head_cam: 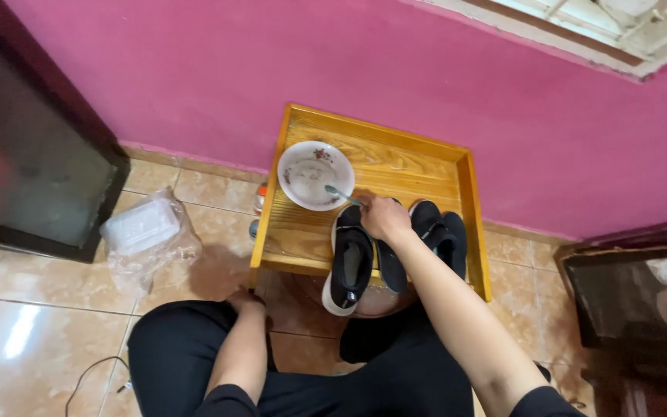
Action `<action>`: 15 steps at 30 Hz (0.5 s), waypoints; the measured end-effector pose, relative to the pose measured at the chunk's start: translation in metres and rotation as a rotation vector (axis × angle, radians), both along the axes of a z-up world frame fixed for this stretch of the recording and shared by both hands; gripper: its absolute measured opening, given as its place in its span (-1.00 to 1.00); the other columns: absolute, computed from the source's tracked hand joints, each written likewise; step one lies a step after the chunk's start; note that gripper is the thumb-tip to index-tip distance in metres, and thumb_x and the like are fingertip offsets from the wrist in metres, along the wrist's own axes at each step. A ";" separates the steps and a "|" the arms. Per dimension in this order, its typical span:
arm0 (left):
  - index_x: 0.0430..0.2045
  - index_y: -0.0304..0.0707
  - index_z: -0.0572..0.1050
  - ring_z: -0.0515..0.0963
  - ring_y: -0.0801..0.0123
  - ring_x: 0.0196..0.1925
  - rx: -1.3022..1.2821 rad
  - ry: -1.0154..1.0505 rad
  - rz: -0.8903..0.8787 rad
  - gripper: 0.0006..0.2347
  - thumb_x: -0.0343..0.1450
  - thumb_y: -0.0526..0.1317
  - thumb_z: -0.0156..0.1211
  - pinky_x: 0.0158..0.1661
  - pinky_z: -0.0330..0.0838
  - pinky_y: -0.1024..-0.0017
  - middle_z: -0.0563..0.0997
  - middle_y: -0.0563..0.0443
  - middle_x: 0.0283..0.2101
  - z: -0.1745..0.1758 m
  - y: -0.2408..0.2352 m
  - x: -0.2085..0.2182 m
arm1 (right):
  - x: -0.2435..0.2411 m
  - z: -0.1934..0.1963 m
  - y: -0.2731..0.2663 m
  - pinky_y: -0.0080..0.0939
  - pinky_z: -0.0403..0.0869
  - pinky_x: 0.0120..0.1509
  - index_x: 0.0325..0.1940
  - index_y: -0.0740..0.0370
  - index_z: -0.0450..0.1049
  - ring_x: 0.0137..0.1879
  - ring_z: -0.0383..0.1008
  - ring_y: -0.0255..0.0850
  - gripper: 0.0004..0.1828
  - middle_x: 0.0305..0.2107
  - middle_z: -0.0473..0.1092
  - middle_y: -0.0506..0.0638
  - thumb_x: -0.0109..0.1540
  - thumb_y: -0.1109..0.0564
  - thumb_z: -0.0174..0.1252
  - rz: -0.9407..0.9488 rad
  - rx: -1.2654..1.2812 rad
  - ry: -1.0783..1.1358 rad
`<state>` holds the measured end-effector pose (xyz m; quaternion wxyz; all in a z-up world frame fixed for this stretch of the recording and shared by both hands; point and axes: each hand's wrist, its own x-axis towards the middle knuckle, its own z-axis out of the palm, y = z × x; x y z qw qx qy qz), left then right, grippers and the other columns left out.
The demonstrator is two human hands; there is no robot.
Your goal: The person sits on the floor and cleans a black and white sneaker using a toothbrush and a liquid from a small bowl. They scrub the shoe's upper and sole, then remove and clean the insole before reinserting it.
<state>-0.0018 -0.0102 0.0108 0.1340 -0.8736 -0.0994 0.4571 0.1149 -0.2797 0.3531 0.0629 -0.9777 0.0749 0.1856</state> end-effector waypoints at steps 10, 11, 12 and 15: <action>-0.04 -0.01 0.51 0.56 0.16 0.09 -0.523 0.326 -0.367 -0.44 0.18 0.27 0.22 -0.10 0.52 0.11 0.56 0.04 -0.05 0.153 -0.057 -0.024 | -0.005 0.036 0.010 0.24 0.51 0.24 0.17 -0.21 0.59 0.17 0.53 0.28 -0.54 -0.08 0.56 0.30 0.27 -0.11 -0.08 -0.098 0.055 -0.005; -0.12 -0.01 0.63 0.65 0.14 0.02 -0.604 0.348 -0.421 -0.43 0.13 0.31 0.32 -0.17 0.58 0.10 0.69 0.03 -0.14 0.101 -0.070 -0.017 | -0.010 0.043 0.007 0.25 0.49 0.26 0.21 -0.35 0.55 0.18 0.52 0.28 -0.53 -0.06 0.55 0.29 0.26 -0.14 -0.08 -0.144 0.119 -0.034; -0.12 -0.01 0.63 0.65 0.14 0.02 -0.599 0.350 -0.424 -0.43 0.13 0.31 0.32 -0.17 0.58 0.10 0.69 0.03 -0.14 0.149 -0.061 -0.013 | -0.013 0.036 0.004 0.25 0.49 0.26 0.21 -0.35 0.55 0.18 0.52 0.28 -0.53 -0.06 0.55 0.29 0.26 -0.14 -0.08 -0.147 0.124 -0.034; 0.20 -0.05 0.45 0.53 0.09 0.23 -0.711 0.271 -0.314 -0.25 0.13 0.30 0.34 0.11 0.49 0.13 0.59 -0.10 0.14 0.252 -0.047 -0.012 | -0.024 0.013 -0.003 0.27 0.45 0.32 0.29 -0.21 0.51 0.20 0.48 0.32 -0.52 0.00 0.53 0.31 0.30 -0.07 -0.05 -0.081 0.312 -0.141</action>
